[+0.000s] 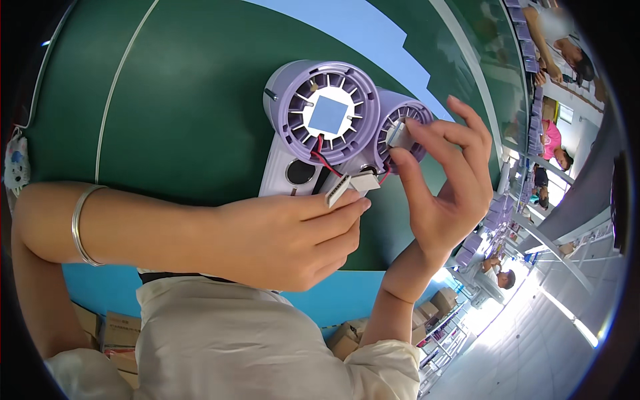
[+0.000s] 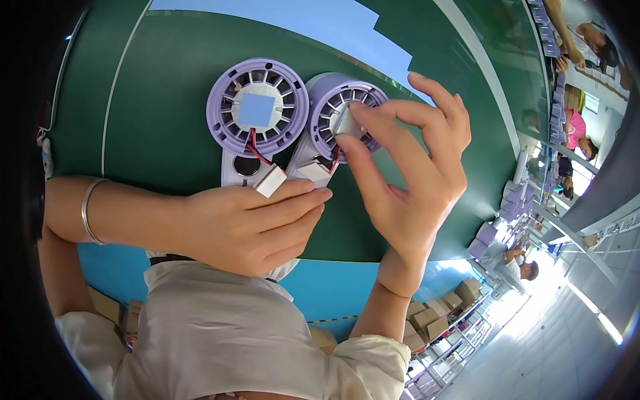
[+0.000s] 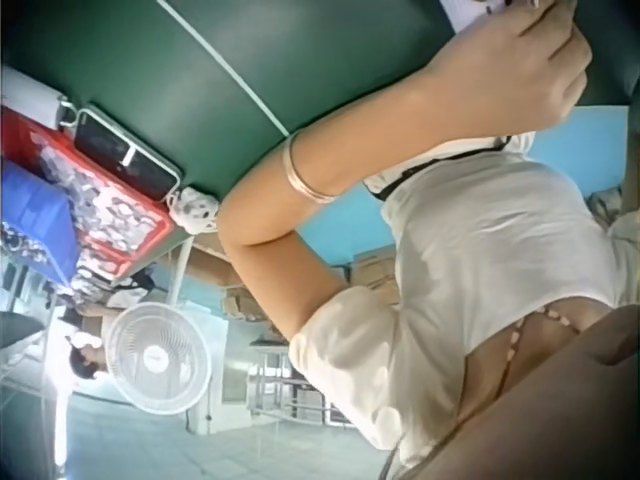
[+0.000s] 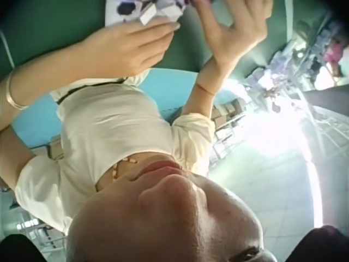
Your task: Assembling components of portable handheld fans on an industrial assembly line.
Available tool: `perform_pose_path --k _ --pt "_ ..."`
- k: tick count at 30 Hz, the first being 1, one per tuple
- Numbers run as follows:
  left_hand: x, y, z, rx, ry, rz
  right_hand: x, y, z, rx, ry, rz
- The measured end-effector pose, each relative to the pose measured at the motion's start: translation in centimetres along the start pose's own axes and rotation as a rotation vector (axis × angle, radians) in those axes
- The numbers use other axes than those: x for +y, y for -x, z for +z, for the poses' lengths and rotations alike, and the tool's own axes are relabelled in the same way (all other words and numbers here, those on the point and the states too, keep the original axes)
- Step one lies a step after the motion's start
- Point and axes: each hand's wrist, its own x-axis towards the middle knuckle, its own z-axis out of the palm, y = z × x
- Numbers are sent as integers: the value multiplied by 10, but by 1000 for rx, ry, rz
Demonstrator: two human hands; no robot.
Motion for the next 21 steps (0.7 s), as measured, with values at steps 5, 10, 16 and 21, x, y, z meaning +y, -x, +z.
perform_pose_path --k 5,10,16,21 --pt "2 1 -2 -15 -11 -3 5 0 -1 -33 -42 -15" --pt "4 -4 2 0 -11 14 13 1 -7 -68 -95 -15" --pt "-1 0 2 23 0 -14 7 -9 1 -72 -204 34" --pt "-1 2 -11 28 -12 -42 0 -19 0 -15 -159 17"
